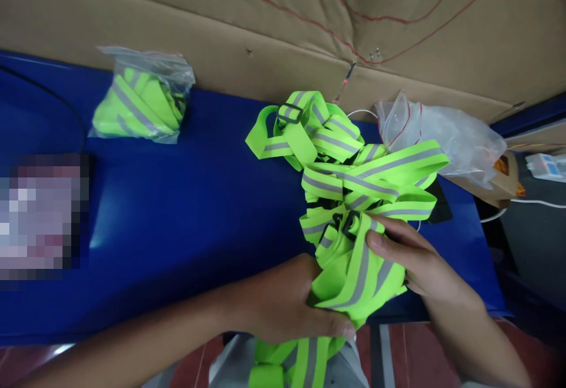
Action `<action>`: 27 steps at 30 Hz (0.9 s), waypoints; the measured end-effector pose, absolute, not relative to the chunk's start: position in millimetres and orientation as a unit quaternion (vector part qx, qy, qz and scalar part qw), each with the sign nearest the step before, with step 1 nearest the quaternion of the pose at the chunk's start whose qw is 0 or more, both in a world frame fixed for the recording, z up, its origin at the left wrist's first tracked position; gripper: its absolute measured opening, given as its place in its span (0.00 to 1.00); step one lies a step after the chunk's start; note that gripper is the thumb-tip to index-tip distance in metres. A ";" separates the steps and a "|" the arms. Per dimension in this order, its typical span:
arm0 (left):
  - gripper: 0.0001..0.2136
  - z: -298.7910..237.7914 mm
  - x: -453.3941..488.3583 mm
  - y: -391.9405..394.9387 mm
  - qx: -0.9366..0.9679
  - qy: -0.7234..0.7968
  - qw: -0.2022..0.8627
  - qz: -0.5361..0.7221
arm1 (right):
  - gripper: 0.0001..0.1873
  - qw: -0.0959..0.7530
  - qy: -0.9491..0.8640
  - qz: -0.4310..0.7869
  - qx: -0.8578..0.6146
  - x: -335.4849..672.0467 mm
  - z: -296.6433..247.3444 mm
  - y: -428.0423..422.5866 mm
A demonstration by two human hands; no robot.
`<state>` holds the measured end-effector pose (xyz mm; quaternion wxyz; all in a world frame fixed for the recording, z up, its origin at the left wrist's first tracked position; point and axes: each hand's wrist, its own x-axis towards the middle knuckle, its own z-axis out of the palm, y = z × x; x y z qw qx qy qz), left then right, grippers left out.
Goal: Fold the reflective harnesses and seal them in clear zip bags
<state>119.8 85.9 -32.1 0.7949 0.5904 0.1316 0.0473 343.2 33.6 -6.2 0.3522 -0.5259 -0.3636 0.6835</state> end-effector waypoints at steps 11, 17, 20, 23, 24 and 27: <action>0.09 -28.2 117.8 83.5 0.600 0.107 0.786 0.100 | 0.14 0.412 -0.593 0.360 -0.591 325.6 -9.1 25.1; 0.09 -30.7 118.8 82.4 0.634 0.144 0.749 0.130 | 0.34 0.280 -0.743 0.289 -0.534 330.3 -0.3 15.3; 0.10 -34.5 118.2 78.7 0.633 0.128 0.747 0.159 | 0.59 0.189 -0.780 0.267 -0.533 324.3 3.7 4.2; 0.06 -37.6 115.5 73.2 0.667 0.087 0.720 0.170 | 0.65 0.135 -0.776 0.301 -0.537 318.2 8.6 -2.8; 0.04 -38.2 114.7 71.8 0.681 0.074 0.712 0.158 | 0.65 0.122 -0.767 0.334 -0.534 317.6 9.6 -3.1; 0.01 -38.8 115.1 70.3 0.682 0.057 0.724 0.082 | 0.67 0.118 -0.735 0.444 -0.499 319.6 9.2 1.1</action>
